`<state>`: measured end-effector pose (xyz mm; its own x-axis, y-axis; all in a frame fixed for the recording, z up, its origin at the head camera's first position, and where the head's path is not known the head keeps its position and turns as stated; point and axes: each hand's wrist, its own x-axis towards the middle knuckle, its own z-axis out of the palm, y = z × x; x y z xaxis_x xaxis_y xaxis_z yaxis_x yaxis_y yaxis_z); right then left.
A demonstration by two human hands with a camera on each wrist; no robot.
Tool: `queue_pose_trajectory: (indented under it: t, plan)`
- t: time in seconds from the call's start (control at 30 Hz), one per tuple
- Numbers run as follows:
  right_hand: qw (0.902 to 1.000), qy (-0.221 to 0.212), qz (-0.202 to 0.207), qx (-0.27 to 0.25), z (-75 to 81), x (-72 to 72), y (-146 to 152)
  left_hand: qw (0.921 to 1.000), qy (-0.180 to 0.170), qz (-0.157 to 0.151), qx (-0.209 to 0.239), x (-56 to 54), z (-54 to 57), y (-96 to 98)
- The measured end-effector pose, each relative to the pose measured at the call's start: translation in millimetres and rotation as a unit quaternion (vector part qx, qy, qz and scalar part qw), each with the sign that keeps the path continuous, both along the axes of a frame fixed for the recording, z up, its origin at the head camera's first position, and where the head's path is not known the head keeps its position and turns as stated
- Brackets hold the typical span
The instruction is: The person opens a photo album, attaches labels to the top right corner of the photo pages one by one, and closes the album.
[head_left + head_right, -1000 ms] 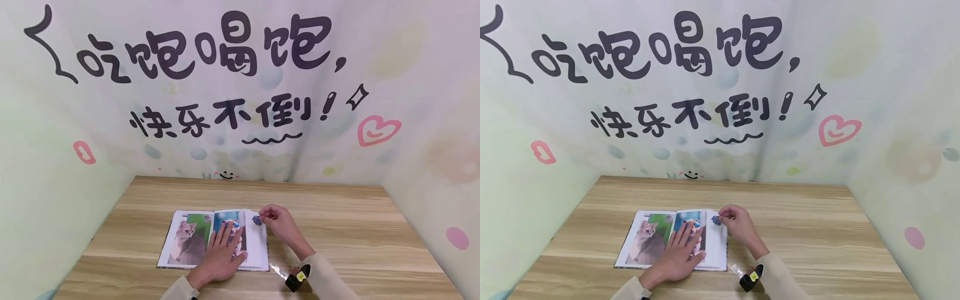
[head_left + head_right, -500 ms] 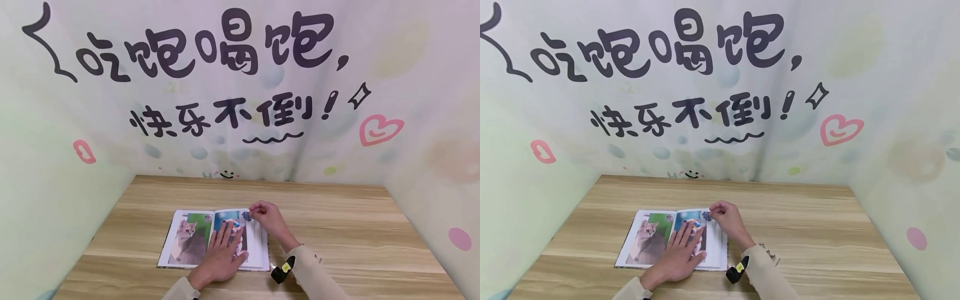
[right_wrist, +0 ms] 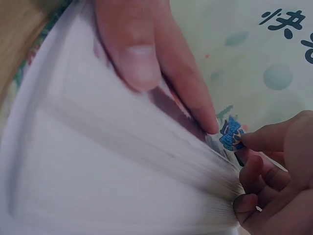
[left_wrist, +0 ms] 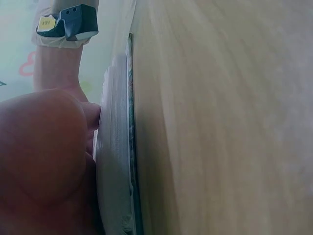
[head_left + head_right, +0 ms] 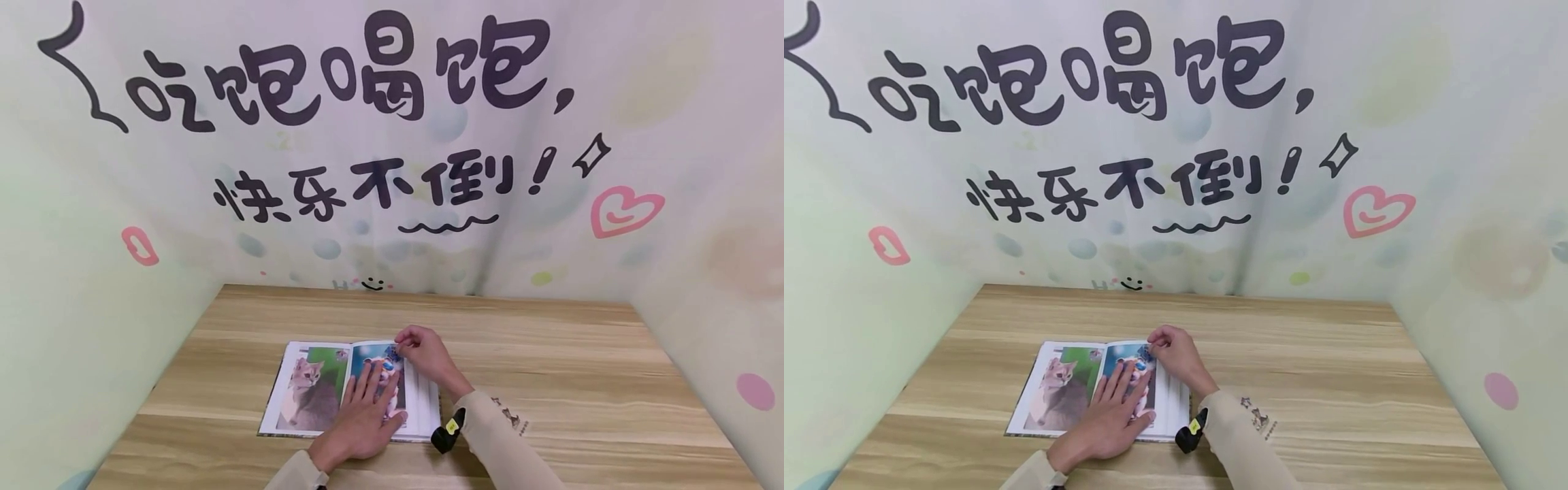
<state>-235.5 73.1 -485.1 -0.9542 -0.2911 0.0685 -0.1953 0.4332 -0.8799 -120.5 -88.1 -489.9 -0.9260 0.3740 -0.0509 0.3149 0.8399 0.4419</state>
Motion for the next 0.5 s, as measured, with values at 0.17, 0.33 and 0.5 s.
queue_pose_trajectory:
  t: [0.17,0.33,0.5]
  plan:
    - [0.9998,0.011,0.001,0.015,1.7,-1.1,-0.8,1.0,-0.002,-0.006,-0.003,0.1,2.4,-0.1]
    - [0.9997,0.014,-0.003,0.022,0.1,-2.0,-0.7,0.9999,-0.005,-0.009,-0.003,1.3,4.9,0.0]
    - [0.9995,0.015,0.002,0.028,-2.7,-1.5,-1.5,0.9999,-0.003,-0.01,0.0,3.3,6.7,0.2]
